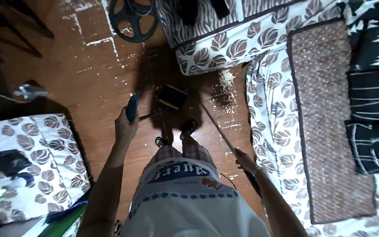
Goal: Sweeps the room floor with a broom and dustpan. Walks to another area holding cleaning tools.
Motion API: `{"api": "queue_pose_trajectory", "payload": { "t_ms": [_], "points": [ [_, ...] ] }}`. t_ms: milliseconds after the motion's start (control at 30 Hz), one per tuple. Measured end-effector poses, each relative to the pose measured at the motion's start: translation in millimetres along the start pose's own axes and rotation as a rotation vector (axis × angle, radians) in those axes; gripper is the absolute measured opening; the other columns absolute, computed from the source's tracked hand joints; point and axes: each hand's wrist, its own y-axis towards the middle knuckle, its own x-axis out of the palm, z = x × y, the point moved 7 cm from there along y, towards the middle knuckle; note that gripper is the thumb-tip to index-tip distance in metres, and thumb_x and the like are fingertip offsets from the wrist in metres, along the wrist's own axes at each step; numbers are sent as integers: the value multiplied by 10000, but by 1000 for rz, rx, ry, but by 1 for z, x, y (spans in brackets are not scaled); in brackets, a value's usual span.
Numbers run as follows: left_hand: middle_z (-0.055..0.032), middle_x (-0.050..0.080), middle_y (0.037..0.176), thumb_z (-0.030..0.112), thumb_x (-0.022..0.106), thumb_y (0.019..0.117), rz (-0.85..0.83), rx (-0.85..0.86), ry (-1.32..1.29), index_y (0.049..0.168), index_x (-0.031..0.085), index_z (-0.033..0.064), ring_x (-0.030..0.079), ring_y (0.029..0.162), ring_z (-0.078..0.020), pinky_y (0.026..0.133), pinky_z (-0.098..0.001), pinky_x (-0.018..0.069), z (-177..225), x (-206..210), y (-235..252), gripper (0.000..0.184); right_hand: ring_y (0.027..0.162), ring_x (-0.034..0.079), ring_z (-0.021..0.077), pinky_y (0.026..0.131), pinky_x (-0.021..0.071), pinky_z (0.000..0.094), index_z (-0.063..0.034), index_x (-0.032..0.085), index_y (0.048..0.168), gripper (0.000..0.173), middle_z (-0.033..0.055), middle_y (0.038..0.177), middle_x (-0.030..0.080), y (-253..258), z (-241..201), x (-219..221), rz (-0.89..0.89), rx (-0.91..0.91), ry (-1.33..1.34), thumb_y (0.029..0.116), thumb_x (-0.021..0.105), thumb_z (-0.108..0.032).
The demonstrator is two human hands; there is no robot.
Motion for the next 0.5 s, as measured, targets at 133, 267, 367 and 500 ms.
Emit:
{"api": "queue_pose_trajectory", "payload": {
  "t_ms": [133,267,367,500],
  "points": [
    [-270,684,1026,299,568,1068,58,-94,-54,1300,565,-42,696,923,-407,846,-620,543,-65,-52,-30,412,472,456,133,471,463,308,-71,394,1486,442,32,684,442,9,1,17,198,7,129,1147,314,-344],
    [-249,685,958,227,600,1047,117,-74,-94,1228,595,-41,693,842,-378,780,-598,548,-104,-83,-53,324,588,509,153,603,508,335,17,450,1356,428,70,795,489,66,-43,56,281,8,153,1152,289,-323],
    [-231,693,924,199,618,1024,153,-48,-80,1202,626,-32,697,809,-345,745,-564,555,-130,-97,-63,292,673,556,182,687,525,363,58,516,1305,455,118,871,555,93,-94,117,259,-29,46,1148,301,-312],
    [-232,689,889,186,632,1021,218,0,-95,1203,615,-34,694,753,-354,693,-555,558,-172,-107,-75,286,891,635,285,848,537,446,47,444,1440,464,242,1145,604,88,-146,215,176,-97,-194,1144,315,-286]
  ]
}}
